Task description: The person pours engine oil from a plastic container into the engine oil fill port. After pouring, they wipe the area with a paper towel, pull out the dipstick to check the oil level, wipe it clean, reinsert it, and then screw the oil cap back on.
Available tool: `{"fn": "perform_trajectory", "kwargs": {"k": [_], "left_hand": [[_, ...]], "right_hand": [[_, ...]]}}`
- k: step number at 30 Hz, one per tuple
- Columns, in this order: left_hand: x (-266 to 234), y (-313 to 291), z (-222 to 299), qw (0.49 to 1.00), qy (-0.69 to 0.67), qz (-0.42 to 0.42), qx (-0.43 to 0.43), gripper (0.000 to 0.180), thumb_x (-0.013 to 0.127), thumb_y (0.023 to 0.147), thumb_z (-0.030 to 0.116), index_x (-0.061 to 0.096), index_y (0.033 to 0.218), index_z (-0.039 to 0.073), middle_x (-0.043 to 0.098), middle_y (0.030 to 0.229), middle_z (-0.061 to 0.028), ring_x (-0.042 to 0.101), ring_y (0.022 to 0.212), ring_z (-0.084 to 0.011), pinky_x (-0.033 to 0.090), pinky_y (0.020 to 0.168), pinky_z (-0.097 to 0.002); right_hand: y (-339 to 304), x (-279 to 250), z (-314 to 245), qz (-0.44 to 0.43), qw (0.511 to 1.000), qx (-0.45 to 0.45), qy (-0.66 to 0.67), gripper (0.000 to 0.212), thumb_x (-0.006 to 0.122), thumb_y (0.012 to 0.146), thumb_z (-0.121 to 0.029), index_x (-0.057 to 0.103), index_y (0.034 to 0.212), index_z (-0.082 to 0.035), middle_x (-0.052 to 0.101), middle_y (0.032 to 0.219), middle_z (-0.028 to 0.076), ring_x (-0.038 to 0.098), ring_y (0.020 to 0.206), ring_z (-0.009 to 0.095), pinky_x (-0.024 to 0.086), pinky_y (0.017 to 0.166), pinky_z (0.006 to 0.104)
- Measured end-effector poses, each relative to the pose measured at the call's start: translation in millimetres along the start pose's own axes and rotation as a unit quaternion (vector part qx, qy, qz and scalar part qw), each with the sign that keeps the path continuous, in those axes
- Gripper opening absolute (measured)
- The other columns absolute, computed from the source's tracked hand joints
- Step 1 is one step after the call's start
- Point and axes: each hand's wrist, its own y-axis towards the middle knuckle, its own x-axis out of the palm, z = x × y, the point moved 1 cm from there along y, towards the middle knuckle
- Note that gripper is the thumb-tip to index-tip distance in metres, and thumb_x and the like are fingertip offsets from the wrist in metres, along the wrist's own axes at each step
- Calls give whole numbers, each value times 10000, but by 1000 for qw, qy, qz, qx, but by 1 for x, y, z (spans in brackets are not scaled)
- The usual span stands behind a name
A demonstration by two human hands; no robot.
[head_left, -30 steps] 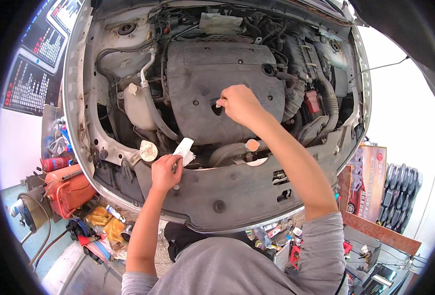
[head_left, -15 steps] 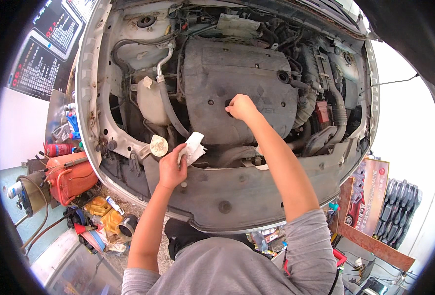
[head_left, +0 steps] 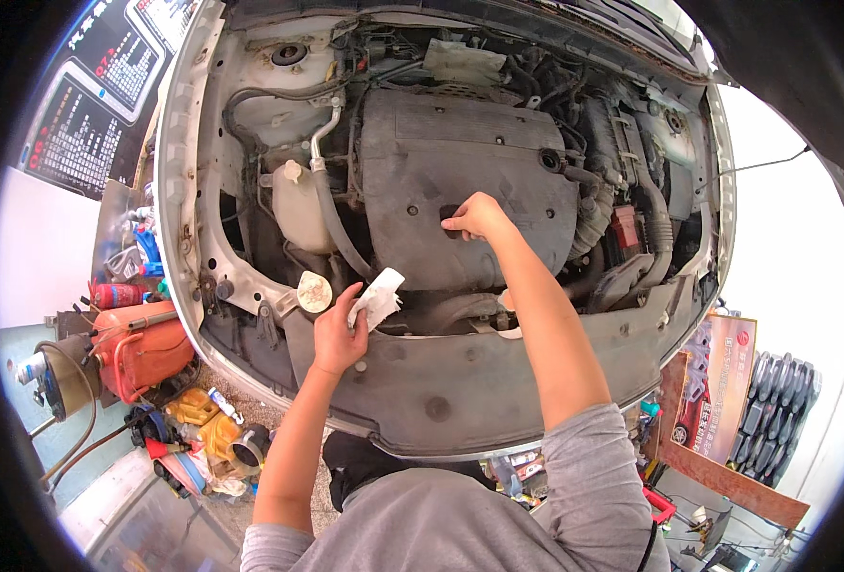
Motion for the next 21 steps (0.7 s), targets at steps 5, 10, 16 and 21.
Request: {"fn": "perform_trajectory", "kwargs": {"k": [5,10,16,21], "left_hand": [[0,0,1,1000,-8,3,1,476,649,870,42,565,1336,88,729,941,-195,704,843,-393,554,735,-444],[-4,1,3,1000,10,-12,4,482,661,855,52,572,1328,87,718,895,-190,697,803,-397,551,711,-462],[0,0,1,1000,6,-16,4,473,653,866,61,569,1330,91,714,866,-178,694,770,-374,545,694,-453],[-2,1,3,999,23,-34,5,466,646,875,85,568,1334,102,695,804,-175,683,720,-374,535,666,-464]], "right_hand": [[3,-7,-5,-53,998,5,-35,401,823,856,-386,794,1027,-23,751,752,98,629,570,141,521,574,328],[-4,-12,6,-120,992,-34,35,402,714,963,-340,735,1195,-12,742,738,94,507,483,126,426,476,330],[4,0,5,-68,997,-21,-10,284,729,938,-290,778,1101,-63,742,725,82,595,558,146,487,553,339],[-1,1,-10,-13,991,-22,-135,218,721,923,-321,806,1027,-151,763,753,26,732,802,163,574,771,371]]}}
